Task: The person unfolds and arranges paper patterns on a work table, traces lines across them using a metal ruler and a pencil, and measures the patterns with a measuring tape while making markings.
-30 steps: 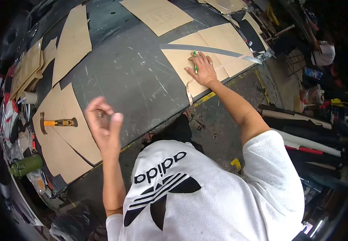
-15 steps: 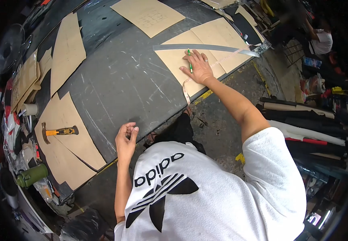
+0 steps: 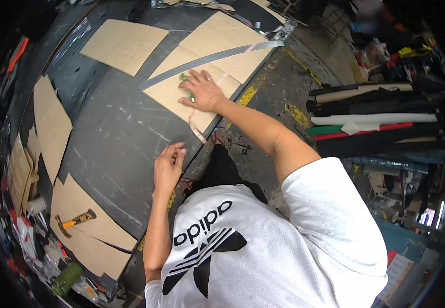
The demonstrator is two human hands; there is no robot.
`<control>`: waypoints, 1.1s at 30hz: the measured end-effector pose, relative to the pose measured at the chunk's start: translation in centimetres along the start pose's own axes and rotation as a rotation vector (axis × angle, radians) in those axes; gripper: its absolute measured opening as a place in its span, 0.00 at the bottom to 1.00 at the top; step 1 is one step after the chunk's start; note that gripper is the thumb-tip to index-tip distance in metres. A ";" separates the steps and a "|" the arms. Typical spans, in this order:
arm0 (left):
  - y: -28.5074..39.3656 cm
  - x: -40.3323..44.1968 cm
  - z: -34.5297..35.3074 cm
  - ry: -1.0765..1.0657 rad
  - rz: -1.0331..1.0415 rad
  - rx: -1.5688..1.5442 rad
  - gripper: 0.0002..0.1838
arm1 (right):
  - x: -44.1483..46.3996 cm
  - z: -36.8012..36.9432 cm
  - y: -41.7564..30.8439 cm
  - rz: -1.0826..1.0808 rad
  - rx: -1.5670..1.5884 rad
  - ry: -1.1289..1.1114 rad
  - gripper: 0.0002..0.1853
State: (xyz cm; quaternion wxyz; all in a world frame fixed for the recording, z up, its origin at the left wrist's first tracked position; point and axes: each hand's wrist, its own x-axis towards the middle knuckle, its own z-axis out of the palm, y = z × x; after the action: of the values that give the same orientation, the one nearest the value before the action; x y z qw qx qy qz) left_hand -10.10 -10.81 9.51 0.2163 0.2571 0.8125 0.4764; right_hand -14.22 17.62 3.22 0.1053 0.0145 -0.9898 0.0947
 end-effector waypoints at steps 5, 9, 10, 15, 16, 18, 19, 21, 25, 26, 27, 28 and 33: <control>1.0 5.0 3.3 0.045 0.026 0.233 0.21 | -0.1 0.0 0.1 0.021 0.033 -0.002 0.28; 1.6 7.4 5.2 0.083 -0.041 0.380 0.29 | 0.2 0.2 0.3 0.029 0.093 0.015 0.29; 1.7 7.5 5.5 0.092 -0.072 0.380 0.31 | 0.3 0.0 0.4 0.036 0.108 0.005 0.29; 2.5 7.8 7.3 0.218 -0.115 0.435 0.35 | -0.1 0.6 0.3 0.045 0.164 -0.016 0.29; 2.7 8.0 7.5 0.211 -0.114 0.439 0.35 | 0.0 0.6 0.5 0.049 0.154 -0.002 0.29; 3.0 8.2 8.0 0.224 -0.198 0.460 0.36 | 0.1 0.3 0.8 0.053 0.151 -0.010 0.29; 3.0 8.3 8.2 0.230 -0.239 0.471 0.36 | 0.1 0.2 0.7 0.051 0.151 -0.021 0.29; 3.0 8.2 8.3 0.227 -0.235 0.464 0.37 | 0.0 -0.1 0.5 0.063 0.152 -0.031 0.29; 2.7 8.4 8.4 0.217 -0.213 0.466 0.37 | 0.0 -0.5 0.8 0.071 0.172 -0.050 0.28; 2.8 8.6 8.3 0.217 -0.213 0.483 0.37 | 0.0 -0.5 0.8 0.063 0.167 -0.058 0.28; 2.8 8.8 8.2 0.218 -0.213 0.501 0.37 | 0.0 -0.5 0.8 0.055 0.163 -0.066 0.27; 2.8 8.9 8.1 0.204 -0.200 0.510 0.37 | -0.1 -0.5 0.8 0.042 0.162 -0.075 0.27; 3.8 9.5 7.2 0.147 -0.276 0.515 0.36 | 0.0 -0.3 0.8 0.036 0.196 -0.054 0.26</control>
State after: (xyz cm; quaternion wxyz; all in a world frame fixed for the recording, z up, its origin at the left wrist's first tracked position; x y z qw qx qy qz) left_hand -12.37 1.46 8.60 0.1475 0.1554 0.9473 0.2380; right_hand -14.18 18.43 3.36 0.0749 0.0096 -0.9784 0.1925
